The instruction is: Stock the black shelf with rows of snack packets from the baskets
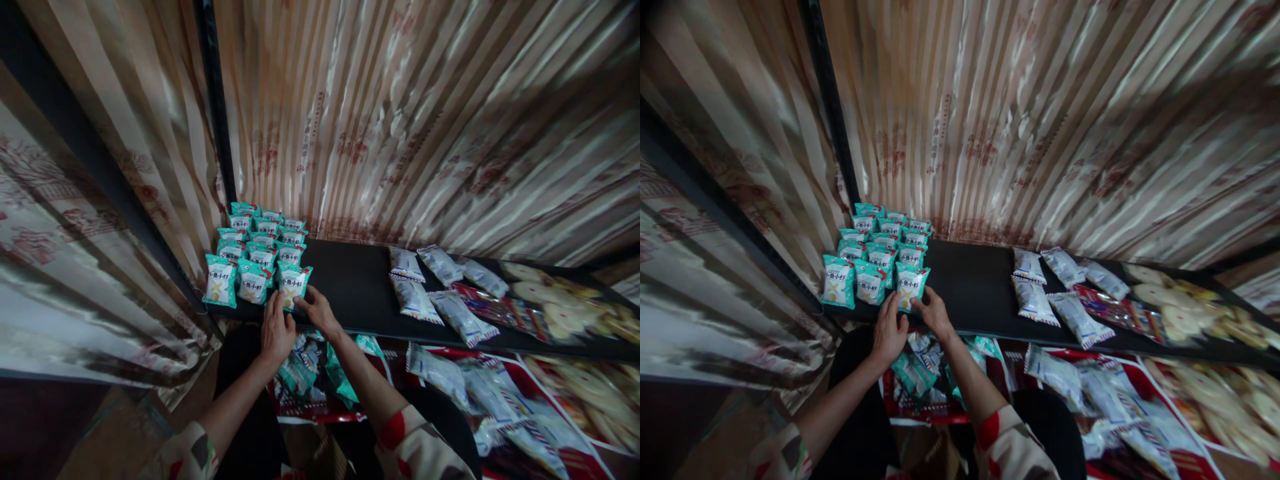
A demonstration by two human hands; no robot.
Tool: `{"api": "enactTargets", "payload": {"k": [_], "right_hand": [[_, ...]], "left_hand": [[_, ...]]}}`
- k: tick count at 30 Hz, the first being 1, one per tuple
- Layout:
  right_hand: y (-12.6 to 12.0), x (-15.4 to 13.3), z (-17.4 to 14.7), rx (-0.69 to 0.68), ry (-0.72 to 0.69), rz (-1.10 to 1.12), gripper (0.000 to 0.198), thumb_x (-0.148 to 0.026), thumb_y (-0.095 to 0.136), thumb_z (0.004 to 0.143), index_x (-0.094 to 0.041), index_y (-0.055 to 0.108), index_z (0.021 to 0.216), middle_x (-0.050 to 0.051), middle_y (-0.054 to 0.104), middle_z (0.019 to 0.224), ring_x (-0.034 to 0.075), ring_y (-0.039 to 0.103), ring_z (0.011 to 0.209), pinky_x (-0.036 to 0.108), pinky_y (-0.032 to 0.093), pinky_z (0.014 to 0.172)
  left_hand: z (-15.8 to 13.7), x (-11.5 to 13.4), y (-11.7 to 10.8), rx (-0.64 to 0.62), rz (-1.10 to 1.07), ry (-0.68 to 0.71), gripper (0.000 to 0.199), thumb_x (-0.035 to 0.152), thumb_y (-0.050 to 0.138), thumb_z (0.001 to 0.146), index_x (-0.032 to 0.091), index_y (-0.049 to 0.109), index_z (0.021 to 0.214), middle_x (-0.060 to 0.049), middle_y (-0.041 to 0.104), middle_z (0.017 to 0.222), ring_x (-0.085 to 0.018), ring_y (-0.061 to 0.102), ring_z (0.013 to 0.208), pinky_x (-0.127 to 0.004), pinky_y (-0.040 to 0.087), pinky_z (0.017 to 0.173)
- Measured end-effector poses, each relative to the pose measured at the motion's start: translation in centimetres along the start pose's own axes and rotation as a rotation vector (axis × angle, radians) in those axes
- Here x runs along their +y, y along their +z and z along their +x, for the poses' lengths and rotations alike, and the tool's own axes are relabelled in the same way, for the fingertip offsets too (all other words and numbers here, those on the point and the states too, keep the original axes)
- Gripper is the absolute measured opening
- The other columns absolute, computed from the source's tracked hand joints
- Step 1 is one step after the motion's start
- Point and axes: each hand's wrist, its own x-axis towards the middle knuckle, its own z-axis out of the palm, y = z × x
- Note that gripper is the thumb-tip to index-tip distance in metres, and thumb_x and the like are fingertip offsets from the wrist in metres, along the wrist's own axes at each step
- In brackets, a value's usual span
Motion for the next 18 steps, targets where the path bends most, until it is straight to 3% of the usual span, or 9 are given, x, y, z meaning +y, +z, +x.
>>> {"api": "enactTargets", "payload": {"k": [11, 18], "right_hand": [[0.7, 0.4, 1.2, 0.079, -0.072, -0.181, 0.043, -0.032, 0.062, 0.072, -0.019, 0.058, 0.113, 0.005, 0.067, 0.106, 0.022, 0.062, 0.097, 0.035, 0.048, 0.089], [1.1, 0.5, 1.1, 0.151, -0.047, -0.299, 0.038, -0.032, 0.062, 0.074, -0.023, 0.061, 0.111, 0.004, 0.068, 0.104, 0.023, 0.061, 0.098, 0.037, 0.047, 0.09]], "left_hand": [[0.5, -1.1, 0.4, -0.02, 0.108, 0.051, 0.056, 0.012, 0.044, 0.079, 0.016, 0.039, 0.135, -0.012, 0.038, 0.143, -0.027, 0.035, 0.131, -0.045, 0.03, 0.11], [0.4, -1.1, 0.5, -0.011, 0.129, 0.068, 0.056, 0.011, 0.045, 0.077, 0.016, 0.042, 0.133, -0.013, 0.039, 0.142, -0.028, 0.033, 0.132, -0.046, 0.029, 0.11]]}}
